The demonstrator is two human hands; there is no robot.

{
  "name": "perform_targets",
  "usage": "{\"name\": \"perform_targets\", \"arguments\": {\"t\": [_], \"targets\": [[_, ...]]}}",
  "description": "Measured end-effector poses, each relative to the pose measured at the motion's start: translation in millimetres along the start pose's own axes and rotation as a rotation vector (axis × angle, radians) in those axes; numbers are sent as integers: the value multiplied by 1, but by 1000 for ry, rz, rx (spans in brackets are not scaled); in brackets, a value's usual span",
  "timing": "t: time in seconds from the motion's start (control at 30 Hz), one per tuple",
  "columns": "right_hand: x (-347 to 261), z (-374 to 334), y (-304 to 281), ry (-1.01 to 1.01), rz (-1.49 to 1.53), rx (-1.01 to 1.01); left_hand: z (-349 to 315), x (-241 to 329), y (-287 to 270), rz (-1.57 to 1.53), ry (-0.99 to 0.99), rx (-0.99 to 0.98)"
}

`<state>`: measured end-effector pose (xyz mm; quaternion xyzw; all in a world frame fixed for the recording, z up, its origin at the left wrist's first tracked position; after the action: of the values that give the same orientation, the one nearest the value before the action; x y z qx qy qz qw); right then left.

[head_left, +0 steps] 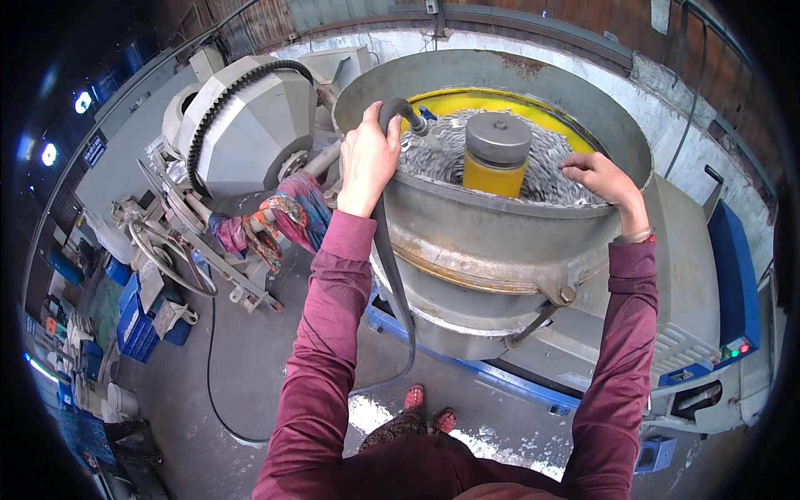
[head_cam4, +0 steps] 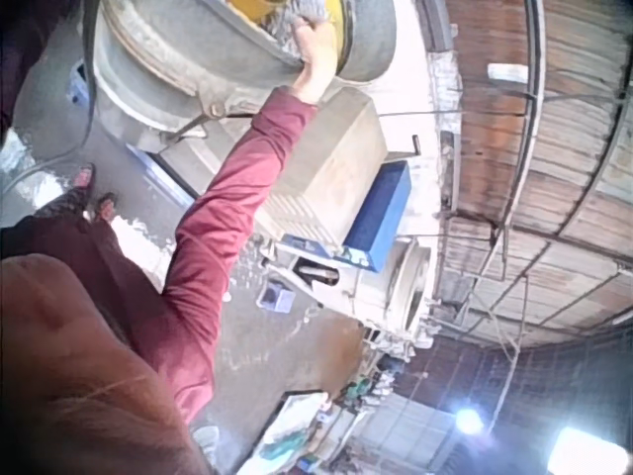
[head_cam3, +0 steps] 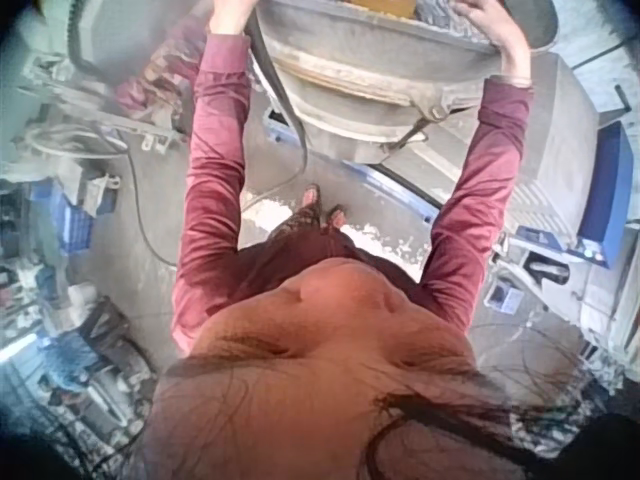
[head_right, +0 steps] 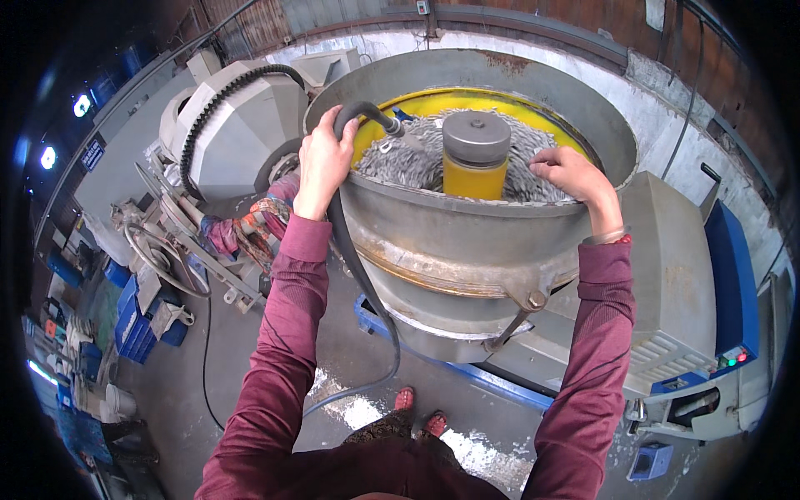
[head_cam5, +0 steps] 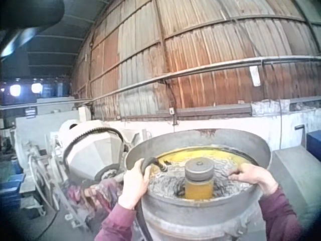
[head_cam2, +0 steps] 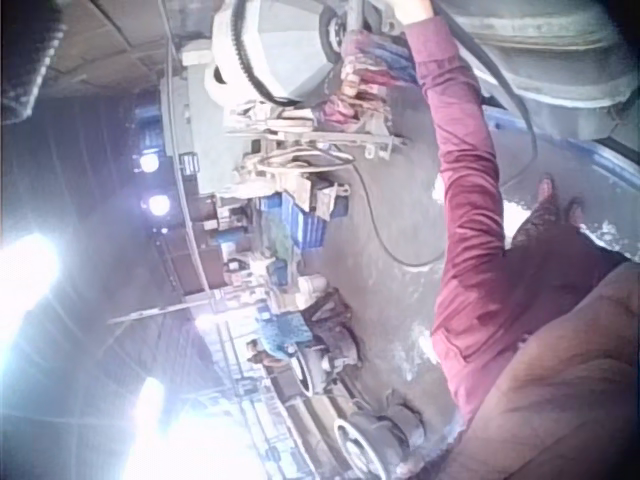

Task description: The person operates a large industrial washing machine, using a hose to spray water into the rotating drum. They repeatedly adjust the hose and check the machine's contents while another person works in the background.

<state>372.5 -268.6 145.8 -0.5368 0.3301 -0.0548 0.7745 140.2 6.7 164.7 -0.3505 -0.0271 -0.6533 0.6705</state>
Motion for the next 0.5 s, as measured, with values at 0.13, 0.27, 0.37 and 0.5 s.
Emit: {"name": "perform_targets", "arguments": {"t": [0.13,0.27,0.37,0.5], "targets": [[-4,-5,-3,-40,-60,-76,1,2,2,15,35,11],[1,-2,-2,-51,-60,-60,0,0,3,7,1,12],[8,-2,-3,-41,-40,-32,0,3,2,-31,-6,15],[-6,-4,-3,-21,-21,-40,-1,2,-2,-38,-32,-8]]}}
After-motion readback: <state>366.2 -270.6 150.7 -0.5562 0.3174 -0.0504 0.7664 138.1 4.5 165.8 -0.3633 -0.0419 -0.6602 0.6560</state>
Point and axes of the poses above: each hand's wrist, its own z-axis towards the middle knuckle, its own y-axis out of the palm, x = y × z, the point moved 4 cm from there along z, towards the middle knuckle, and after that the axes turned 7 degrees about -z, right-handed, at the moved point
